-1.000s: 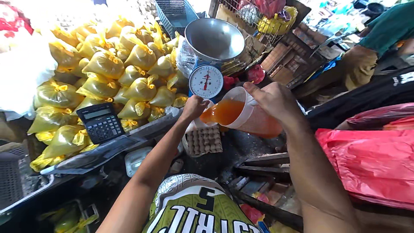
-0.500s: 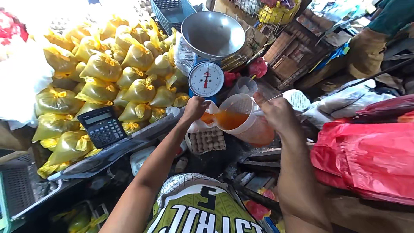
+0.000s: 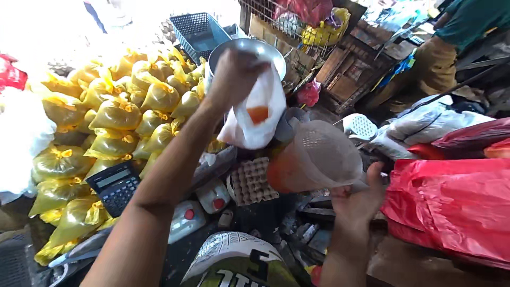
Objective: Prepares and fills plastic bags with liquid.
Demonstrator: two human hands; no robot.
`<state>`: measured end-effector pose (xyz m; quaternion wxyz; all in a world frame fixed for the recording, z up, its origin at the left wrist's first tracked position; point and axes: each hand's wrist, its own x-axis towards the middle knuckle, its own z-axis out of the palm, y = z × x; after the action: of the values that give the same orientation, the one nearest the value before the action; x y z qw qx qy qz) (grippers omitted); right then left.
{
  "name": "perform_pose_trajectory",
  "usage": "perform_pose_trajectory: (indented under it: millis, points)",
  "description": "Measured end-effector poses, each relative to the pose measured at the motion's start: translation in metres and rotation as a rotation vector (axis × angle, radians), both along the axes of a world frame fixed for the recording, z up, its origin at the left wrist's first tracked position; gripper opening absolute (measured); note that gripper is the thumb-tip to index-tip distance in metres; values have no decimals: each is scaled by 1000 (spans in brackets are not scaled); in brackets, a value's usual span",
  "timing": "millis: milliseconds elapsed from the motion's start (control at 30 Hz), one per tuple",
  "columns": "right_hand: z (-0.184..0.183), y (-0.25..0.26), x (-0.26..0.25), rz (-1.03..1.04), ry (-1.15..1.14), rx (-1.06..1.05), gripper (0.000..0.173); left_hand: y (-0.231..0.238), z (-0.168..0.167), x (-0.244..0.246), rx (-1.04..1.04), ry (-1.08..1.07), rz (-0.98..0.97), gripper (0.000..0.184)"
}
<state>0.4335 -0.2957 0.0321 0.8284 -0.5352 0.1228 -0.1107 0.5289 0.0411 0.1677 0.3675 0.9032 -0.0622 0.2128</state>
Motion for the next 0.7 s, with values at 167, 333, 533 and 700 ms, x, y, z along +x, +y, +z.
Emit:
perform_pose_trajectory:
  millis: [167,333,533,700]
  points:
    - [-16,25,2,-86,54,-95,50,17,81,84,-13,-240,75,18]
    - [-19,30,5,-140,65,-176,44,36,52,136,353,-236,-76,39]
    - [10,28,18,-146,93,-256,39,45,16,147,326,-9,39,43]
    - [53,28,49,15,-51,-351,32,53,-4,160,129,248,69,37]
